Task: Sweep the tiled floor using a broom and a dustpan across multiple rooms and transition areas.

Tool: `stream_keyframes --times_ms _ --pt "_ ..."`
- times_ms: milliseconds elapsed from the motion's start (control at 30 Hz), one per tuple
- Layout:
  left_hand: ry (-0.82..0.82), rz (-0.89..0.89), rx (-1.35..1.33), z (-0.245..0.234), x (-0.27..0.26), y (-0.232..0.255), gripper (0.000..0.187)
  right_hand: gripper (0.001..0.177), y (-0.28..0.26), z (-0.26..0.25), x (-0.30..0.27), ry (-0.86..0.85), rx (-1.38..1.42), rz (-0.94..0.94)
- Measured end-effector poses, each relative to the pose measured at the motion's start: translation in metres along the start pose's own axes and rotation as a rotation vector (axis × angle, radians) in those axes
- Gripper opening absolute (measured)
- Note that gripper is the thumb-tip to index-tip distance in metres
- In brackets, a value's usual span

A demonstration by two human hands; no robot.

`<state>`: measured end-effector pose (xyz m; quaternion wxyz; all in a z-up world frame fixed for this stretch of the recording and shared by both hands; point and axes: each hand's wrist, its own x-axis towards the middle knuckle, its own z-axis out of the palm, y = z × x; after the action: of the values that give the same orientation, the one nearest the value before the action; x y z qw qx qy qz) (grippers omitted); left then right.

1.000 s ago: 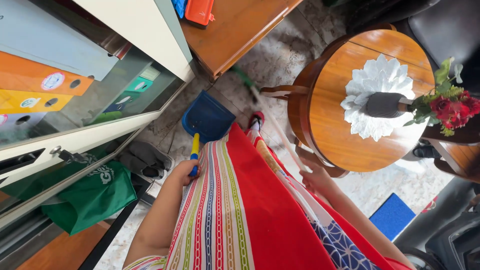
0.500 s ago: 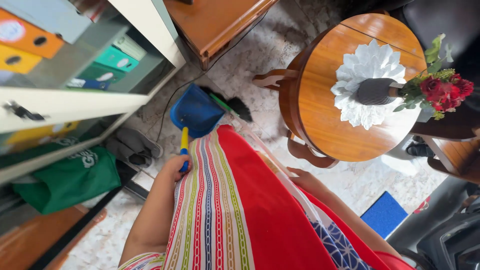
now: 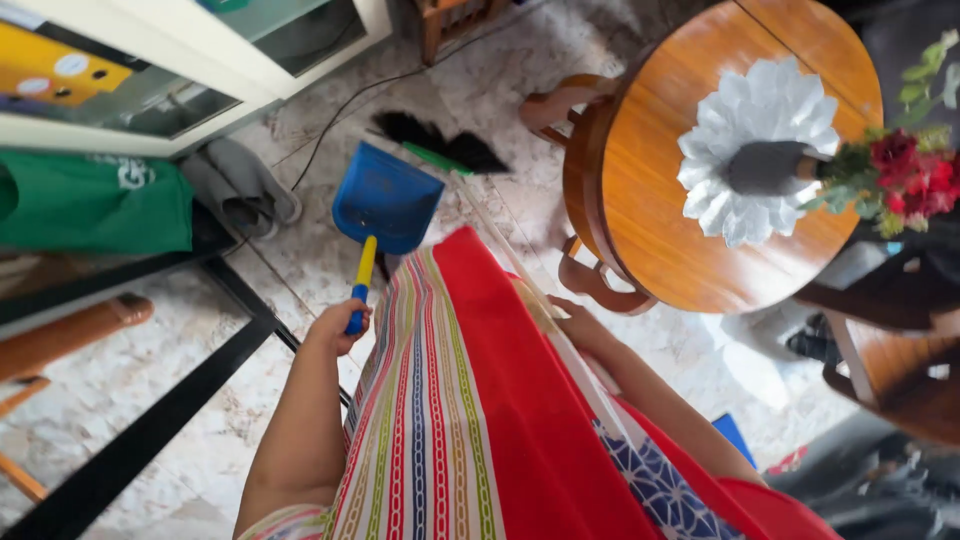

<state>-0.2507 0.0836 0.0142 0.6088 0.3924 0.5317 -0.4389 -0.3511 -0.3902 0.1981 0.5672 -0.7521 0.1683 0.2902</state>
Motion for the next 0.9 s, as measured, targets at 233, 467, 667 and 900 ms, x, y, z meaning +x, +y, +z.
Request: stream_keyframes --times_ms 233,467,667,900 --pt "-0.103 0.005 -0.092 -0.057 0.028 -0.086 0.017 0.067 -0.044 0.011 0.123 0.018 -0.205 0.356" --pt "-0.034 -0.073 -0.063 -0.104 0.017 -0.135 0.014 0.082 0.021 0.112 0.089 -0.069 -0.423 0.41" --pt "-0.039 -0.064 -0.046 -0.143 -0.011 -0.142 0.014 0.068 -0.056 0.106 0.047 -0.129 -0.339 0.47" --pt "-0.036 -0.143 -0.063 -0.187 0.009 -0.176 0.011 0.076 -0.017 0.204 0.209 -0.022 -0.548 -0.098"
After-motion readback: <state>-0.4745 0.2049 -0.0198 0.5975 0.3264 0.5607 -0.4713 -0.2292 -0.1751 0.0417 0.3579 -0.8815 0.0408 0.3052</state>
